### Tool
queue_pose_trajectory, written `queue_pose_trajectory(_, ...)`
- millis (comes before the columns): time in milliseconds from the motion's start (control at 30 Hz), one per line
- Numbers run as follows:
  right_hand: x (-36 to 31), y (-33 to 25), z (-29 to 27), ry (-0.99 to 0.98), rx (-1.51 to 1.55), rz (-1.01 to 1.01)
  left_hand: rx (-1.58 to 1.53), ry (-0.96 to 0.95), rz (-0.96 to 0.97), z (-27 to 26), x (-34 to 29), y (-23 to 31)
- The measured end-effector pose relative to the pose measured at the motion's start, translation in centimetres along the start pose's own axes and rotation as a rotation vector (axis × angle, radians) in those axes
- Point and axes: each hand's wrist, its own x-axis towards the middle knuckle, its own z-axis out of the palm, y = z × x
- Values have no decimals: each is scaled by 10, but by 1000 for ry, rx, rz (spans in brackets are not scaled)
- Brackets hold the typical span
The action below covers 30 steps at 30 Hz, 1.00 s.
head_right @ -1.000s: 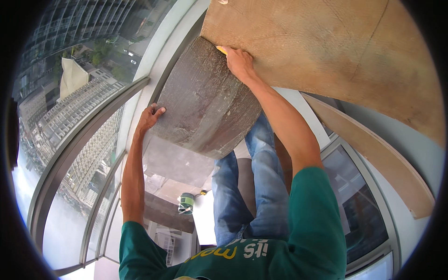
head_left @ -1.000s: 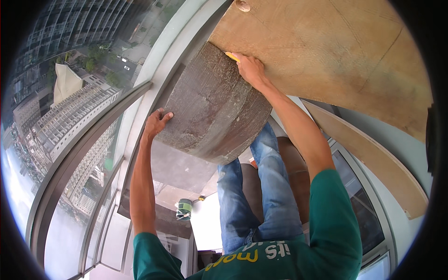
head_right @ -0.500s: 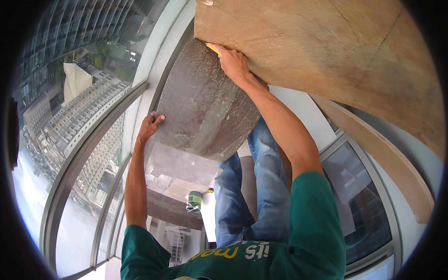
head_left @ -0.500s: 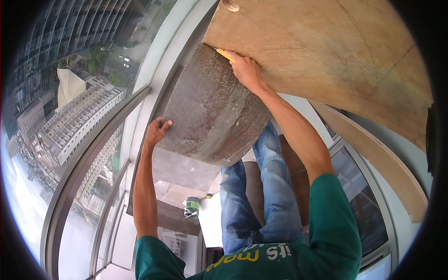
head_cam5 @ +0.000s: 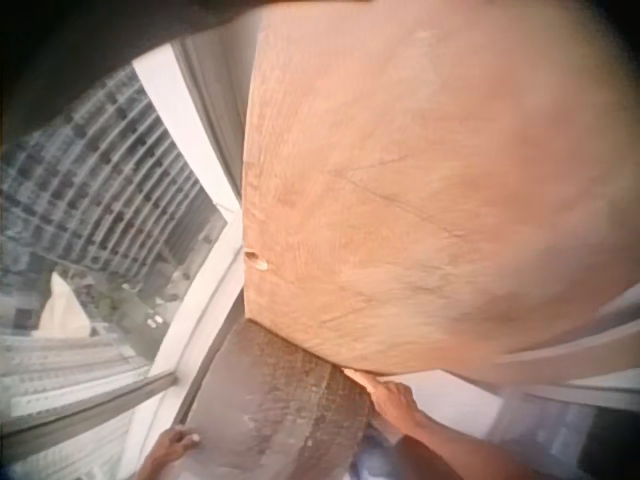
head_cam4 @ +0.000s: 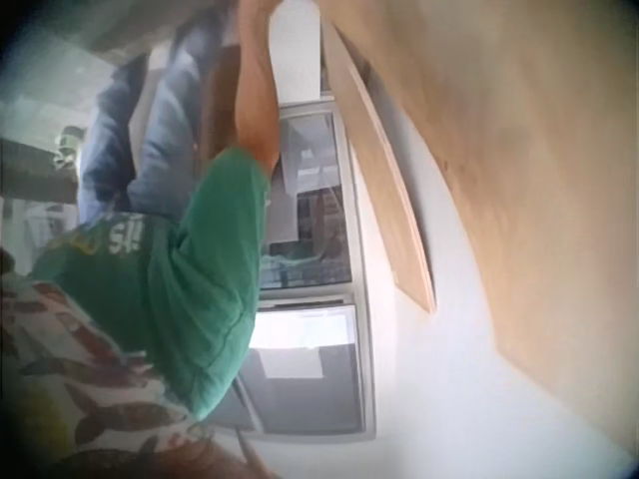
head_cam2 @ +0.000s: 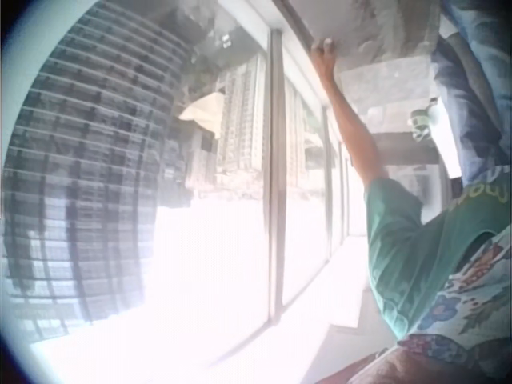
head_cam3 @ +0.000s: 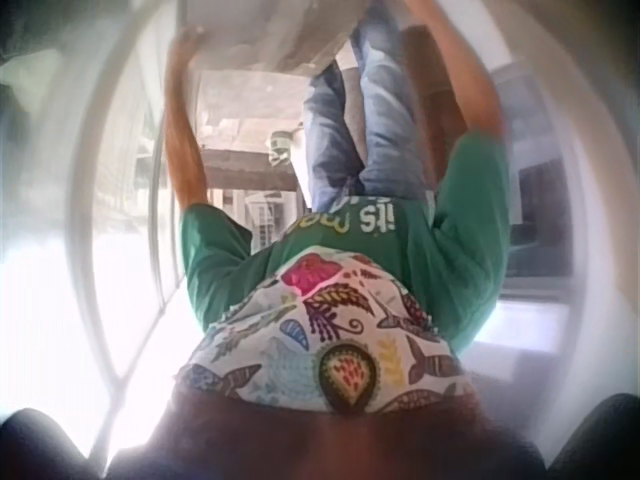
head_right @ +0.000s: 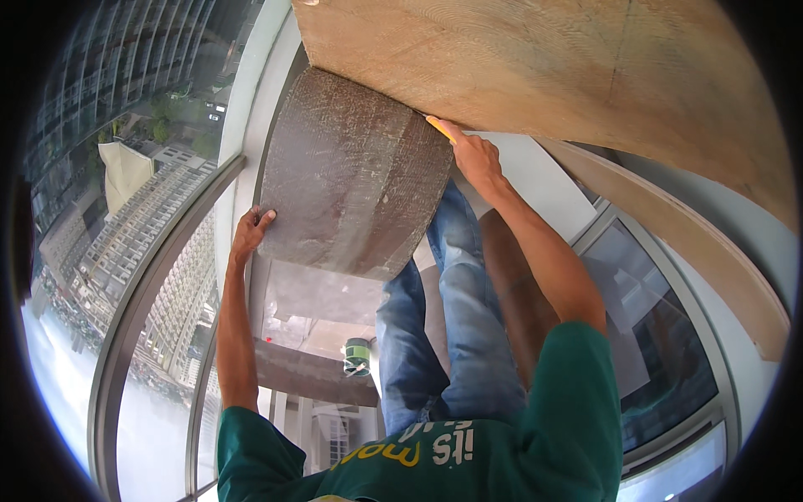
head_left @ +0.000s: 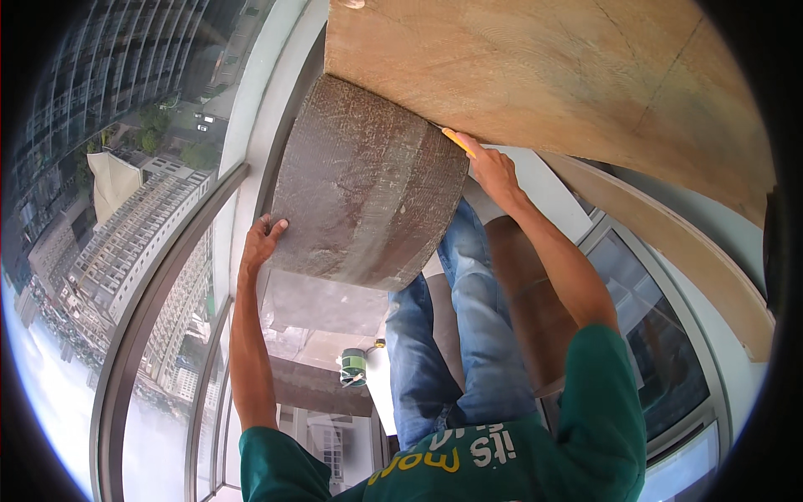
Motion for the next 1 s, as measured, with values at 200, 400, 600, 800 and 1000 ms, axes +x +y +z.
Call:
queue_pose_trajectory(200,-43,51,-12,-46,-68,57,-34,-26,-38,1,10,-13)
queue_pose_trajectory(400,-68,49,-38,-6,-23,-62,-58,39,35,6,10,-32)
queue_pose_trajectory(600,-24,55,-11,-41,13,-35,-140,-44,28,1,9,-6)
queue_pose_trajectory(800,-87,112,-18,27,10,-32,-3,-47,-32,-3,1,3)
queue_pose_trajectory(1000,-38,48,-27,115,15,-233,-105,-1,43,3,2,-7)
